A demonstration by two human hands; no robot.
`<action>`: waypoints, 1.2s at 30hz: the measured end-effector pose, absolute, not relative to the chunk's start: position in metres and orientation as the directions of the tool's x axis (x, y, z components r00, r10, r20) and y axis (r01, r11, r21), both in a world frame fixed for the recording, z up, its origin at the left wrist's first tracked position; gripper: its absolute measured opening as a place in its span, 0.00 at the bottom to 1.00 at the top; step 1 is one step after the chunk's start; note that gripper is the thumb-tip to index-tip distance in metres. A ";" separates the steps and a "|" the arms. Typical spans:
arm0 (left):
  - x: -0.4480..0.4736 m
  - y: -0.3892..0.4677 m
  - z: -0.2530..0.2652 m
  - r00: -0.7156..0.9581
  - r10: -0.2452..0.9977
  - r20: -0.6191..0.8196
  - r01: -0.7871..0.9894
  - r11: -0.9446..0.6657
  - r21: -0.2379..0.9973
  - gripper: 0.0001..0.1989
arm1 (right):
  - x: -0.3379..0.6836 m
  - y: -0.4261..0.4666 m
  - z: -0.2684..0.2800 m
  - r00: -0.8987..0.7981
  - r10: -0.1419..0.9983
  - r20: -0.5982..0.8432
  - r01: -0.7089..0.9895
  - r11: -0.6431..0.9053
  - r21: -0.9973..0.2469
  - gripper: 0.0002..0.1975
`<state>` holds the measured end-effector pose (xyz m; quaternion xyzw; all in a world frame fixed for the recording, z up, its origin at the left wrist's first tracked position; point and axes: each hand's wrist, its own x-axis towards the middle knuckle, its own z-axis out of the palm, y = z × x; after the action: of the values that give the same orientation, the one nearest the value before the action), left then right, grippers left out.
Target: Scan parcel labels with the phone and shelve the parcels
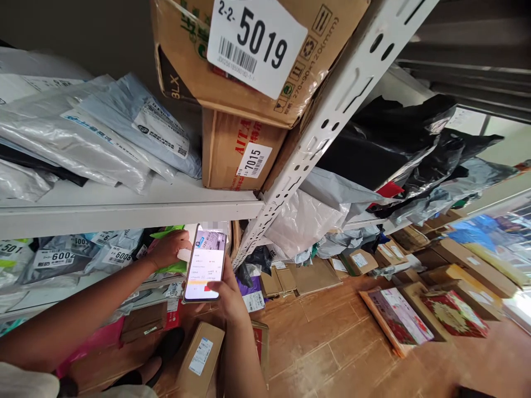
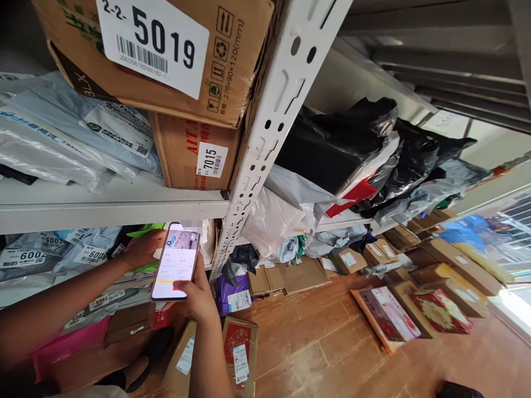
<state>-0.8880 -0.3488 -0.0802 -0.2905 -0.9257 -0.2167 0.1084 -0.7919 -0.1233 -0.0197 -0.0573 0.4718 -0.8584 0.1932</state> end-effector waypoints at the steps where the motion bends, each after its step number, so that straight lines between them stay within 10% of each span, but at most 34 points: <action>1: -0.888 -0.350 -0.080 -0.809 0.491 0.323 0.583 0.738 0.339 0.08 | -0.785 -0.120 -0.018 -0.916 -0.391 -0.087 0.287 -0.489 -0.824 0.39; 17: -0.880 -0.341 -0.037 -0.819 0.570 0.061 0.541 0.732 0.415 0.14 | -0.684 -0.074 -0.023 -0.966 -0.232 -0.112 0.246 -0.695 -0.676 0.51; 26: -0.938 -0.240 -0.018 -0.961 0.101 -0.259 0.011 0.945 0.326 0.26 | -0.657 -0.070 -0.047 -0.969 -0.069 -0.237 0.206 -0.751 -0.627 0.59; 36: -0.899 -0.269 -0.020 -0.986 0.125 -0.110 0.106 0.981 0.162 0.13 | -0.657 -0.084 -0.069 -0.965 -0.137 -0.224 0.253 -0.718 -0.649 0.54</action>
<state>-0.8987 -0.2695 -0.0205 -0.0582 -0.9935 -0.0778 -0.0600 -0.6570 -0.0839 -0.0689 0.0800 0.3606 -0.9233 0.1055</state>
